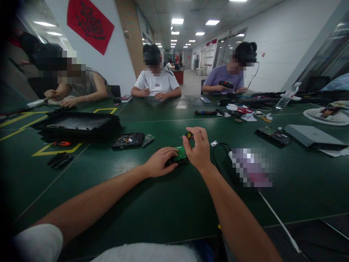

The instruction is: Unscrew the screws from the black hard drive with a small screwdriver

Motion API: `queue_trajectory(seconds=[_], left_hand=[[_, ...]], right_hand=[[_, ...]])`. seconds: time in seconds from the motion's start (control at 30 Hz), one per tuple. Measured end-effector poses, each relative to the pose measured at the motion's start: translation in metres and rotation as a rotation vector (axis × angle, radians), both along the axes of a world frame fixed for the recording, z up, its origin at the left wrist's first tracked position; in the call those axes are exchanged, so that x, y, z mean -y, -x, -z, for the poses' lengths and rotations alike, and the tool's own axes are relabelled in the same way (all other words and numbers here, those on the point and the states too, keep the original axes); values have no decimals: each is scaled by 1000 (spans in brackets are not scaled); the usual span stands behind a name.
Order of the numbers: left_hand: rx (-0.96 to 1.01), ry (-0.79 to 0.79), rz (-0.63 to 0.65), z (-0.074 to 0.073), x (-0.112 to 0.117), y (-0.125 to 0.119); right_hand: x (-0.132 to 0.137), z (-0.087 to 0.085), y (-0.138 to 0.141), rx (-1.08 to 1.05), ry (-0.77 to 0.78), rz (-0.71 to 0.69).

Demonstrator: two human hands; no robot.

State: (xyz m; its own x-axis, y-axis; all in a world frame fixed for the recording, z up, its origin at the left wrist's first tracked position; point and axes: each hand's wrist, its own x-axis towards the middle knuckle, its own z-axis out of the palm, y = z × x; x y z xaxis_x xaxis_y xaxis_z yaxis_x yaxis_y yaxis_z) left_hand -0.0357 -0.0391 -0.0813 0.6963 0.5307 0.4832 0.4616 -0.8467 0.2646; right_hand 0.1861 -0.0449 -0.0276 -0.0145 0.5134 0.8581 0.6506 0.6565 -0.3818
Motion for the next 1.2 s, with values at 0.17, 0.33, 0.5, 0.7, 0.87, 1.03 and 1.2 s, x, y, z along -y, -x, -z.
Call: queue_trajectory(seconds=[0.17,0.33,0.5,0.7,0.87,1.03,1.2], left_hand=[[24,-65,-5,5,-2,1],[31,-93,10,5,-2,1],[9,-82,1,3,0,0],[16,-73,0,4,-1,0],[20,-72,4,5,-2,-1],[19,-66,7,5,-3,0],[17,-64,-5,6,-3,-1]], right_hand=[[-1,0,-1,5,-9,17],[-1,1,0,-9,12,-24],[0,-3,-1,-1,-27,15],[0,-1,-1,6,29,-32],[0,-1,0,11,-11,-6],[0,-3,-3,13,-5,6],[1,-1,-2,2,50,-61]])
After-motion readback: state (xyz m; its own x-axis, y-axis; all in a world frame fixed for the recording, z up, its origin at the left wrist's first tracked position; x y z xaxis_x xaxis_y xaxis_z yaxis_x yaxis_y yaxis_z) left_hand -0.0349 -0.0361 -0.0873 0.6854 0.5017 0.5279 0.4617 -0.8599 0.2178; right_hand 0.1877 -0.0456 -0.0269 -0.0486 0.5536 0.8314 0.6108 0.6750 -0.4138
